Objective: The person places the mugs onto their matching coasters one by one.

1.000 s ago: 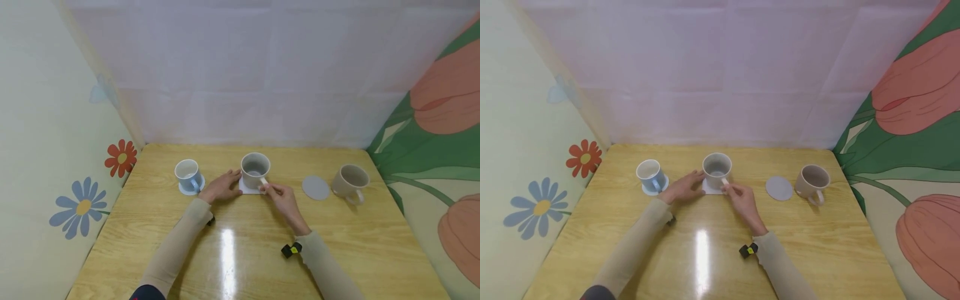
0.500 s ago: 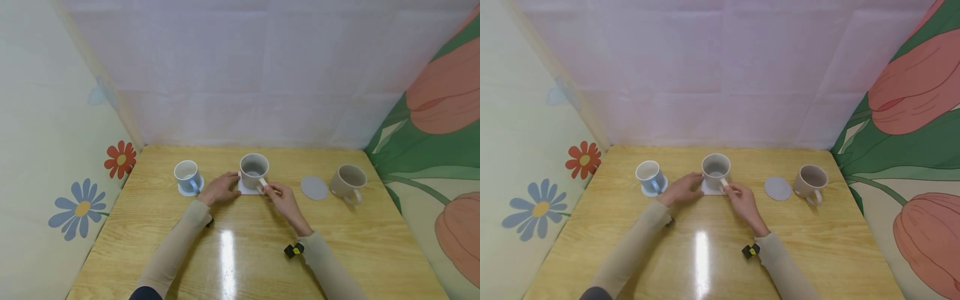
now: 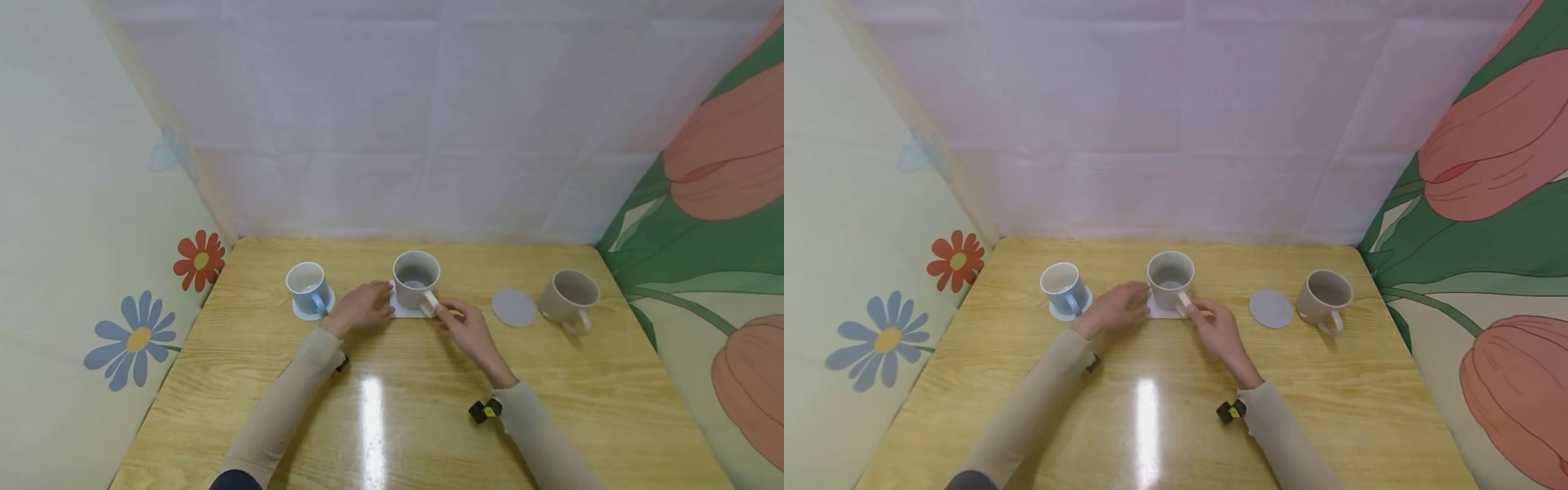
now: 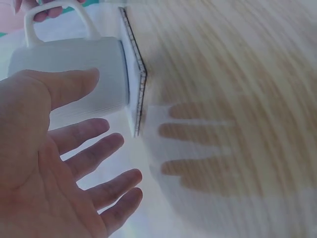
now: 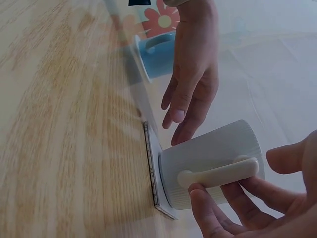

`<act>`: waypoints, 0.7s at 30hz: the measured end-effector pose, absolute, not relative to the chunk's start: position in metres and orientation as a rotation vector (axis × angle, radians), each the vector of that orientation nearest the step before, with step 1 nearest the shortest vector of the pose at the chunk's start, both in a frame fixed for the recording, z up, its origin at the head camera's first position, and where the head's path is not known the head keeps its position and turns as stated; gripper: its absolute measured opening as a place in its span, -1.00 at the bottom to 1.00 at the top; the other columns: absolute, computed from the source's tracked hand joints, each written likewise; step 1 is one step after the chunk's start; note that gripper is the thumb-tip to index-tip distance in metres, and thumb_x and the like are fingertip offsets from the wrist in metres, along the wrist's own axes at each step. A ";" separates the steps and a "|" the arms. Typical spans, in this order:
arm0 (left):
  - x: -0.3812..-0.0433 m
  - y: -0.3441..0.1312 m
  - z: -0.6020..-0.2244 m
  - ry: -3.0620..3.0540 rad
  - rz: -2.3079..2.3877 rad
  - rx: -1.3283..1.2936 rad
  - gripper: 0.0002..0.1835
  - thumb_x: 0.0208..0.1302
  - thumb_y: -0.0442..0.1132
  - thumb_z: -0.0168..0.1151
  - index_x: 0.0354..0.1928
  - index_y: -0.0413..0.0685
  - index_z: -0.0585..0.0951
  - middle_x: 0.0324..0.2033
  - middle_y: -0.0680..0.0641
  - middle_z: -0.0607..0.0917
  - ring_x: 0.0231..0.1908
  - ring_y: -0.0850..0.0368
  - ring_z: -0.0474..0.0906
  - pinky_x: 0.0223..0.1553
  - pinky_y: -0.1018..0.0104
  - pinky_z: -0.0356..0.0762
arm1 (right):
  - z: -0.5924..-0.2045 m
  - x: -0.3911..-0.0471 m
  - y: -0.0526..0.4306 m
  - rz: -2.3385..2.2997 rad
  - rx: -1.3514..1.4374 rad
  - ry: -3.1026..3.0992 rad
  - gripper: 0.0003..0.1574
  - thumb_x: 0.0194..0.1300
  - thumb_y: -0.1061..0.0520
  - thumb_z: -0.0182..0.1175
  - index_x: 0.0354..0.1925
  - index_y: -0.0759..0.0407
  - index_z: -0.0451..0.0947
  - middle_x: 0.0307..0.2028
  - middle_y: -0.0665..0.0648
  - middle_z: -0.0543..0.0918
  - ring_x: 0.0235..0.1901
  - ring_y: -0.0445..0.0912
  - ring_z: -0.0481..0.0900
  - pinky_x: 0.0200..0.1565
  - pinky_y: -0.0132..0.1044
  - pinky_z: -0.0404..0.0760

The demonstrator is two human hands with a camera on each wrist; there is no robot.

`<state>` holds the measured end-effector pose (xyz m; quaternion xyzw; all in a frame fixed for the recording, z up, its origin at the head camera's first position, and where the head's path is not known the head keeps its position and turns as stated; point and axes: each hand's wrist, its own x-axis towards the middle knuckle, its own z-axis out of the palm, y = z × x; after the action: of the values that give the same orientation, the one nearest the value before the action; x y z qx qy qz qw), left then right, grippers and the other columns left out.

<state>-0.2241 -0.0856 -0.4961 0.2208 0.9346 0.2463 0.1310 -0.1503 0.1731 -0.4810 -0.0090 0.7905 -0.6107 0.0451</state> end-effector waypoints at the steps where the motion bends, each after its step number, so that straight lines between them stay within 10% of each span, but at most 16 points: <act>1: -0.224 -0.086 -0.495 2.714 0.711 0.644 -0.29 0.55 0.02 0.28 0.60 -0.07 0.36 0.57 -0.16 0.41 0.55 -0.18 0.35 0.60 -0.12 0.29 | -0.481 -0.150 0.173 -1.864 -0.028 2.415 -0.55 0.65 0.15 0.14 0.28 0.46 0.57 0.26 0.50 0.63 0.12 0.37 0.73 0.18 0.10 0.77; 21: -0.217 -0.092 -0.466 2.813 0.776 0.697 -0.34 0.55 -0.06 0.28 0.55 -0.17 0.41 0.56 -0.23 0.41 0.56 -0.26 0.31 0.61 -0.19 0.24 | -0.460 -0.145 0.194 -1.764 -0.154 2.614 -0.54 0.68 0.06 0.12 0.23 0.41 0.61 0.17 0.44 0.71 0.13 0.31 0.74 0.15 0.06 0.79</act>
<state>-0.2172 -0.0919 -0.4661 0.2316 0.9353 0.2580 0.0709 -0.1452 0.1940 -0.4600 -0.0487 0.8279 -0.5587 -0.0079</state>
